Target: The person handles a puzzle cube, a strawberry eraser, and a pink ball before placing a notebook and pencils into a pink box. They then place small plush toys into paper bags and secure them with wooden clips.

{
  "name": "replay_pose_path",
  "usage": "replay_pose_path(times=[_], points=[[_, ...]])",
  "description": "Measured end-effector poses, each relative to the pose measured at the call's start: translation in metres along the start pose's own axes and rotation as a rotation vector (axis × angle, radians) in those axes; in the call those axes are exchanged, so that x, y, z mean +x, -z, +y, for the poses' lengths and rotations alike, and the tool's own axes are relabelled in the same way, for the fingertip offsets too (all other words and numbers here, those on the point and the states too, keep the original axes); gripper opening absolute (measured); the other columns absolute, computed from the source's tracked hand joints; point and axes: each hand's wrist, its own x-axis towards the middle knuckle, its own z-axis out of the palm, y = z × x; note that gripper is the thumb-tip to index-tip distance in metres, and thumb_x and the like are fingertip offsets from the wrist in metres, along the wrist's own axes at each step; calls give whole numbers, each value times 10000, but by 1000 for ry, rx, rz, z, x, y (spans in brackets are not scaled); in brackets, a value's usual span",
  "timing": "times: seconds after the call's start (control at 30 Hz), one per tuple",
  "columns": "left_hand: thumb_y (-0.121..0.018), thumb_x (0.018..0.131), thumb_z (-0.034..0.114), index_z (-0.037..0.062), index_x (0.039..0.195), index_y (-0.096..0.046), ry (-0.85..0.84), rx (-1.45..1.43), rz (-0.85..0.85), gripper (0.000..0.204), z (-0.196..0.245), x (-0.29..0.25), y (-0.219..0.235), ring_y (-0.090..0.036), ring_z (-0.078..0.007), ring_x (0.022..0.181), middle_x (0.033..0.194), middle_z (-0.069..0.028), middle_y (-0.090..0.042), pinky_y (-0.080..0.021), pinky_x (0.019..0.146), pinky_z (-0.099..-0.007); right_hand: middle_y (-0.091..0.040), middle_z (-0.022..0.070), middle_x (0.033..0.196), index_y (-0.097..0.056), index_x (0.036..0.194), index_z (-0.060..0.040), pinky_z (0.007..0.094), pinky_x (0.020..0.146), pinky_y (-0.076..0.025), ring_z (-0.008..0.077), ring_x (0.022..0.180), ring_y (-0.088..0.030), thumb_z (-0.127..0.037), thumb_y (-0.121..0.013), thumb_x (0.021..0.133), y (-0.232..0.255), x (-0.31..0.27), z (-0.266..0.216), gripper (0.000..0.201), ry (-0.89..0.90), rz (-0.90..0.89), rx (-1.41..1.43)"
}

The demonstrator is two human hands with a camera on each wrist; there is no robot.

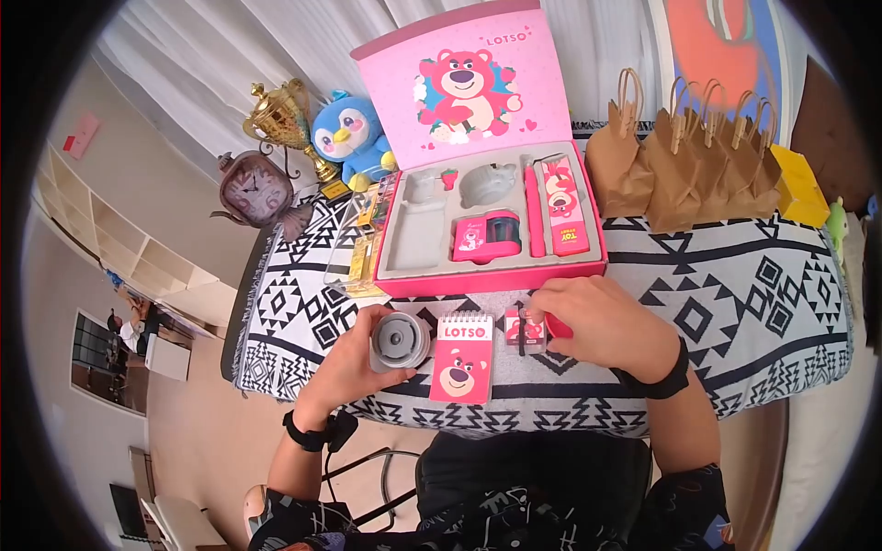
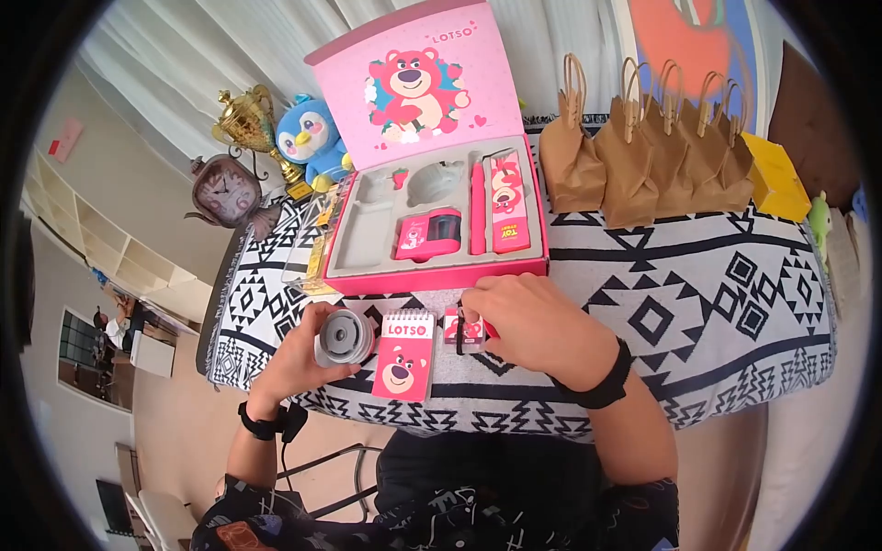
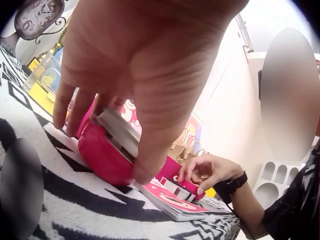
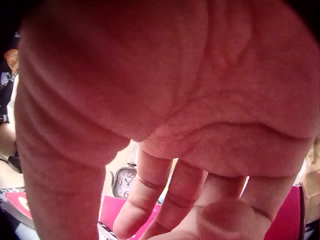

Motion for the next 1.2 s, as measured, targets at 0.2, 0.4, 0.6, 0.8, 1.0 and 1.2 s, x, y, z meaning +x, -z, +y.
replay_pose_path(times=[0.2, 0.4, 0.6, 0.8, 1.0, 1.2], points=[[-941, 748, 335, 15, 1305, -637, -26, 206, -13, 710, 22, 2, 40, -719, -375, 1077, 1181, -221, -727, -563, 945, -424, -697, 134, 1013, -668, 1055, -47, 484, 831, -537, 372, 978, -686, -107, -854, 751, -3, 1, -1, 362, -32, -39, -27], [-820, 886, 196, 23, 1175, -725, -179, 346, 244, 350, 54, 87, 70, -751, -293, 977, 1062, -147, -773, -590, 864, -383, -705, 117, 997, -684, 1036, -44, 479, 790, -547, 365, 909, -697, -214, -838, 813, -1, 4, -4, 320, 32, 79, -4], [-780, 895, 252, 75, 1165, -751, -284, 574, 208, 324, 17, 214, 56, -737, -324, 980, 1067, -137, -770, -587, 849, -425, -650, 114, 911, -664, 939, -43, 460, 676, -537, 345, 767, -678, -239, -770, 889, 5, 14, -8, 228, 17, 432, -67], [-793, 845, 230, 124, 1129, -784, -225, 808, -19, 303, 7, 275, 35, -726, -338, 975, 1051, -129, -766, -587, 834, -452, -626, 112, 879, -653, 918, -44, 462, 658, -538, 343, 761, -686, -208, -742, 908, -3, 16, 5, 187, -72, 520, -150], [-814, 779, 185, 80, 997, -786, -206, 964, -114, 243, 11, 295, 25, -725, -381, 940, 985, -172, -744, -594, 814, -486, -633, 118, 891, -665, 931, -40, 473, 650, -543, 337, 772, -700, -223, -728, 919, -7, 17, 3, 194, -111, 481, -144], [-771, 777, 98, 20, 924, -762, -250, 933, -164, 167, 26, 291, 29, -727, -406, 962, 973, -213, -740, -605, 832, -472, -631, 115, 890, -672, 916, -41, 463, 644, -541, 341, 754, -690, -218, -750, 903, -12, 18, 4, 194, -117, 503, -132]])
